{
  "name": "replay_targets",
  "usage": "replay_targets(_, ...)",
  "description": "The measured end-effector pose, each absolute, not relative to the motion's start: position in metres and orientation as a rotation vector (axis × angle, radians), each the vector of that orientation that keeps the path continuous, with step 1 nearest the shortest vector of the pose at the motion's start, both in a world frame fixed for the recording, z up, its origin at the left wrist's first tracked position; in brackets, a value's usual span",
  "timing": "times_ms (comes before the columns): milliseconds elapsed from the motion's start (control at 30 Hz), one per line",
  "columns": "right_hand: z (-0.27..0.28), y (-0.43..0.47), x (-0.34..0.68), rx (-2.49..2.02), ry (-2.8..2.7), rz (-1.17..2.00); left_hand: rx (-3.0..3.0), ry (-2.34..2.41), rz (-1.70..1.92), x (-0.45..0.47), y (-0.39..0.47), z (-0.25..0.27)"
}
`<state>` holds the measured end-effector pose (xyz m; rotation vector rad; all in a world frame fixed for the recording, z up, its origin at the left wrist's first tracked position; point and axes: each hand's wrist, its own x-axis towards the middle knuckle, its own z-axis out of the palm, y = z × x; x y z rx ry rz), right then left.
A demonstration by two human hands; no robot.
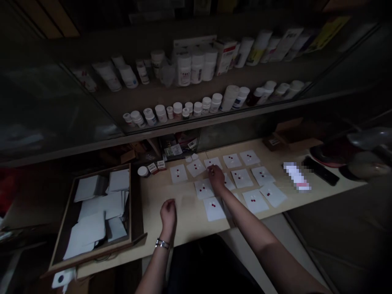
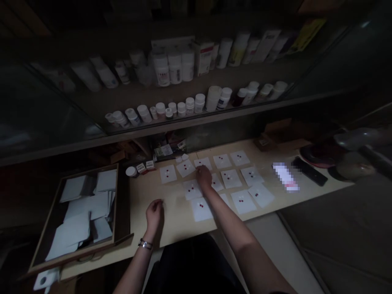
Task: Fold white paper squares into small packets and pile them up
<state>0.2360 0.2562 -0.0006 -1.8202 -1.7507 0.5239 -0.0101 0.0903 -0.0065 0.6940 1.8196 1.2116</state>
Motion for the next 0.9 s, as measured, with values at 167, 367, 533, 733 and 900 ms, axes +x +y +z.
replay_targets(167,-0.001,0.202,0.227,-1.785,-2.117,0.535,1.266,1.826,1.077,0.016,0.082,0.005)
replay_targets(367,-0.003,0.165,0.223,-1.803,-2.154,0.506,1.908,1.613,0.640,0.051,0.094,0.006)
replay_targets(533,-0.009,0.150,0.233,-1.856,-2.259,0.437,2.253,1.454,0.146,0.065,0.112,0.003)
replay_targets(733,-0.013,0.140,0.235,-1.847,-2.333,0.430,2.338,1.507,0.028,0.061,0.111,0.001)
replay_targets(900,-0.016,0.134,0.216,-1.707,-2.448,0.553,2.385,1.534,0.027,0.044,0.090,-0.001)
